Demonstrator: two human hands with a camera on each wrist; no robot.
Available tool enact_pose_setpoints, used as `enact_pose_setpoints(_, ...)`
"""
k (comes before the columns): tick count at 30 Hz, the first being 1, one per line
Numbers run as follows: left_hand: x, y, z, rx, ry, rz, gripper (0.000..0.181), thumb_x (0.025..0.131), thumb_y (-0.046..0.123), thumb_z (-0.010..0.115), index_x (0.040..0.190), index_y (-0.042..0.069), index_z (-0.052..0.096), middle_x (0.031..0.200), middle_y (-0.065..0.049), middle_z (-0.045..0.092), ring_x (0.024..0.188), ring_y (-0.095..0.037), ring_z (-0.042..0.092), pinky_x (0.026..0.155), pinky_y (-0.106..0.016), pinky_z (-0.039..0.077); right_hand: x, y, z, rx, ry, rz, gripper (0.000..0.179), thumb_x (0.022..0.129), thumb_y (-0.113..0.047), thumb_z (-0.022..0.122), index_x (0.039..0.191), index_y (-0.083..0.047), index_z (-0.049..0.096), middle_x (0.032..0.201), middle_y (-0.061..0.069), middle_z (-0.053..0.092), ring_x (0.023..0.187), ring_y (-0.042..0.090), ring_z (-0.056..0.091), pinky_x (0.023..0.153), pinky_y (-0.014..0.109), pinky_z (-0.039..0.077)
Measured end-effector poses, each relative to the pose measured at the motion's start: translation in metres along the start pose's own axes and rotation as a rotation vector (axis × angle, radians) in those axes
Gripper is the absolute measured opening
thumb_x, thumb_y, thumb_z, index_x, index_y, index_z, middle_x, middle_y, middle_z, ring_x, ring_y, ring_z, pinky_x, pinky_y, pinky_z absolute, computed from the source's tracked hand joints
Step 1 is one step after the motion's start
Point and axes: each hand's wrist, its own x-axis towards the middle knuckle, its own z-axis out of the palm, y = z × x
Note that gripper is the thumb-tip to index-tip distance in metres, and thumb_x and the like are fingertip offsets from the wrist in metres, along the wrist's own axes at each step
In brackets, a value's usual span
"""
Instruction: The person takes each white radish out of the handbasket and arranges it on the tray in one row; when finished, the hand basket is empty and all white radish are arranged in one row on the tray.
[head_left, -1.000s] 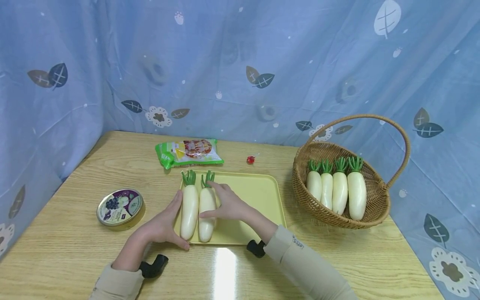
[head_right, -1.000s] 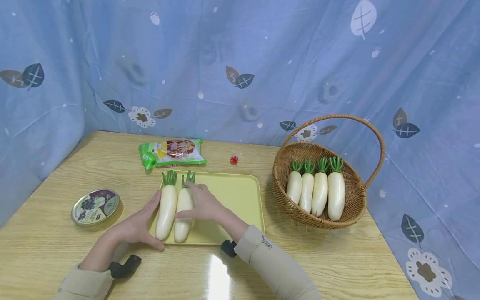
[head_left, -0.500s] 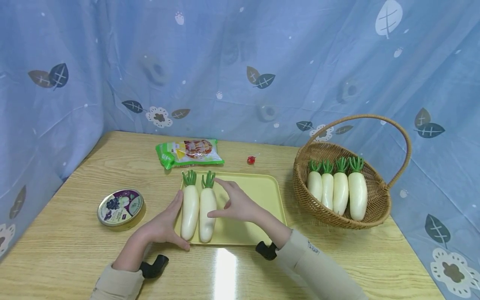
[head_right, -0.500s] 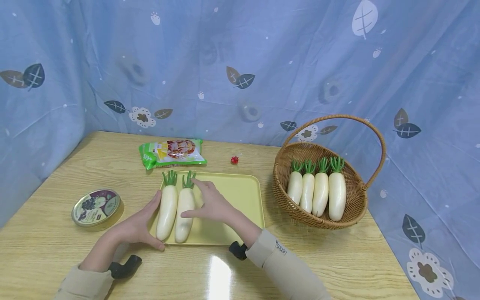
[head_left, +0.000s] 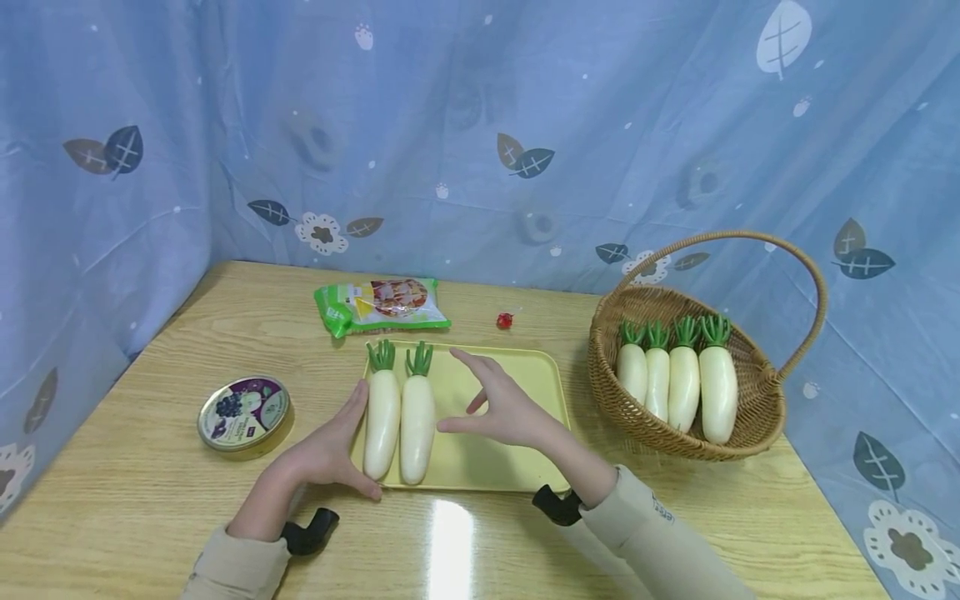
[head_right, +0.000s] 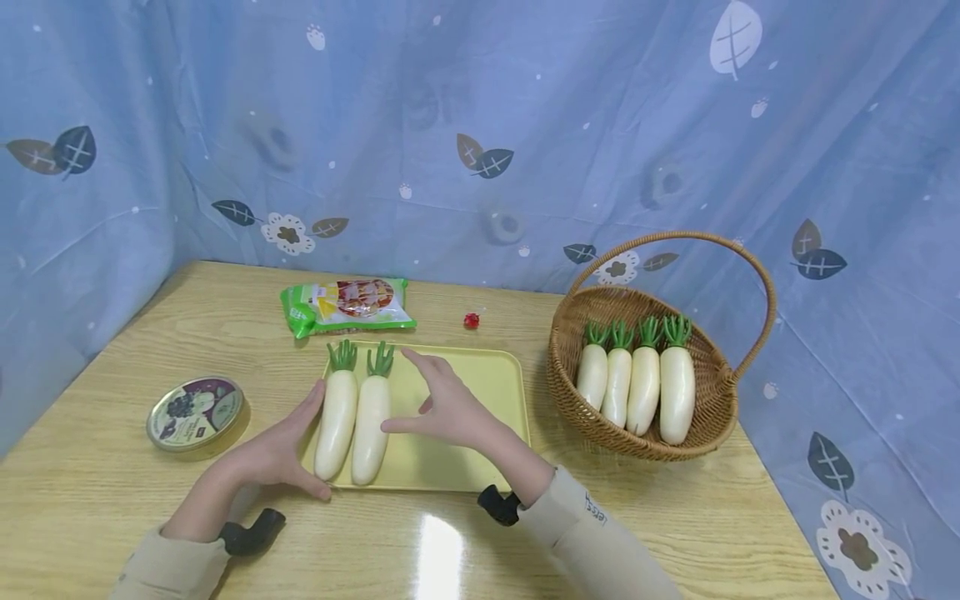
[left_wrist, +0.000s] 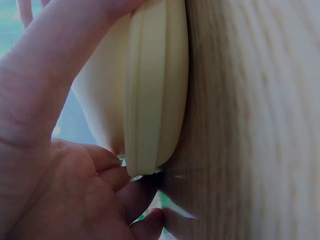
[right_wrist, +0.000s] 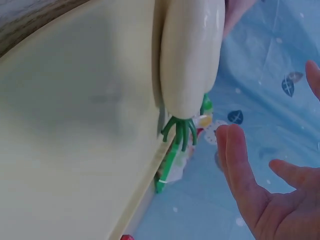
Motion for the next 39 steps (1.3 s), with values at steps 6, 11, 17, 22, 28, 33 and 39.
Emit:
enact_pose_setpoints(6, 0.002, -0.001, 0.001, 0.000, 0.000, 0.001, 0.147, 0.044, 0.038, 0.089, 0.141, -0.007, -0.012, 0.147, -0.027, -0.013, 0.134, -0.041, -0.004, 0.107, -0.052, 0.006, -0.011, 0.002, -0.010, 0.000, 0.035, -0.010, 0.091, 0.074, -0.040, 0.074, 0.146, -0.025, 0.021, 0.145, 0.011, 0.024, 0.080, 0.010, 0.060, 0.069, 0.029, 0.050)
enact_pose_setpoints(11, 0.001, -0.001, 0.001, 0.000, 0.002, 0.006, 0.147, 0.044, 0.038, 0.089, 0.141, -0.008, -0.012, 0.147, -0.028, -0.012, 0.134, -0.042, -0.003, 0.107, -0.053, 0.007, -0.018, 0.002, -0.019, -0.004, 0.054, -0.016, 0.092, 0.073, -0.038, 0.075, 0.146, -0.026, 0.021, 0.145, 0.010, 0.024, 0.082, 0.012, 0.061, 0.067, 0.028, 0.050)
enact_pose_setpoints(17, 0.000, 0.001, 0.001, 0.002, 0.001, 0.009, 0.147, 0.044, 0.038, 0.089, 0.140, -0.009, -0.012, 0.147, -0.029, -0.012, 0.134, -0.042, -0.003, 0.107, -0.053, 0.007, -0.028, 0.003, -0.029, 0.004, 0.079, -0.051, 0.091, 0.073, -0.034, 0.076, 0.146, -0.020, 0.022, 0.143, 0.012, 0.025, 0.084, 0.018, 0.060, 0.065, 0.025, 0.052)
enact_pose_setpoints(22, 0.000, 0.002, 0.000, 0.014, -0.005, 0.004, 0.147, 0.045, 0.039, 0.089, 0.140, -0.008, -0.012, 0.147, -0.028, -0.012, 0.134, -0.042, -0.003, 0.108, -0.052, 0.007, -0.037, 0.006, -0.037, 0.024, 0.074, -0.026, 0.091, 0.073, -0.035, 0.076, 0.145, -0.026, 0.021, 0.144, 0.009, 0.025, 0.086, 0.015, 0.058, 0.065, 0.023, 0.053)
enact_pose_setpoints(28, 0.000, 0.001, 0.000, 0.021, -0.006, -0.004, 0.147, 0.045, 0.039, 0.089, 0.140, -0.008, -0.012, 0.147, -0.028, -0.012, 0.135, -0.041, -0.003, 0.108, -0.052, 0.007, -0.045, 0.011, -0.048, 0.025, 0.086, -0.042, 0.091, 0.073, -0.037, 0.075, 0.146, -0.028, 0.020, 0.143, 0.010, 0.025, 0.087, 0.016, 0.057, 0.066, 0.023, 0.053)
enact_pose_setpoints(33, 0.000, -0.001, 0.000, 0.011, -0.002, -0.002, 0.147, 0.044, 0.038, 0.089, 0.141, -0.008, -0.012, 0.147, -0.028, -0.012, 0.135, -0.041, -0.003, 0.108, -0.052, 0.008, -0.049, 0.014, -0.055, 0.020, 0.101, -0.042, 0.092, 0.073, -0.036, 0.076, 0.146, -0.028, 0.020, 0.146, 0.006, 0.023, 0.087, 0.017, 0.058, 0.066, 0.023, 0.053)
enact_pose_setpoints(39, 0.000, -0.001, 0.000, 0.010, -0.004, -0.003, 0.147, 0.045, 0.039, 0.089, 0.141, -0.008, -0.012, 0.147, -0.028, -0.011, 0.135, -0.041, -0.003, 0.108, -0.053, 0.008, -0.056, 0.019, -0.063, 0.008, 0.129, -0.055, 0.090, 0.074, -0.032, 0.076, 0.145, -0.021, 0.023, 0.144, 0.014, 0.024, 0.084, 0.017, 0.059, 0.063, 0.023, 0.054)
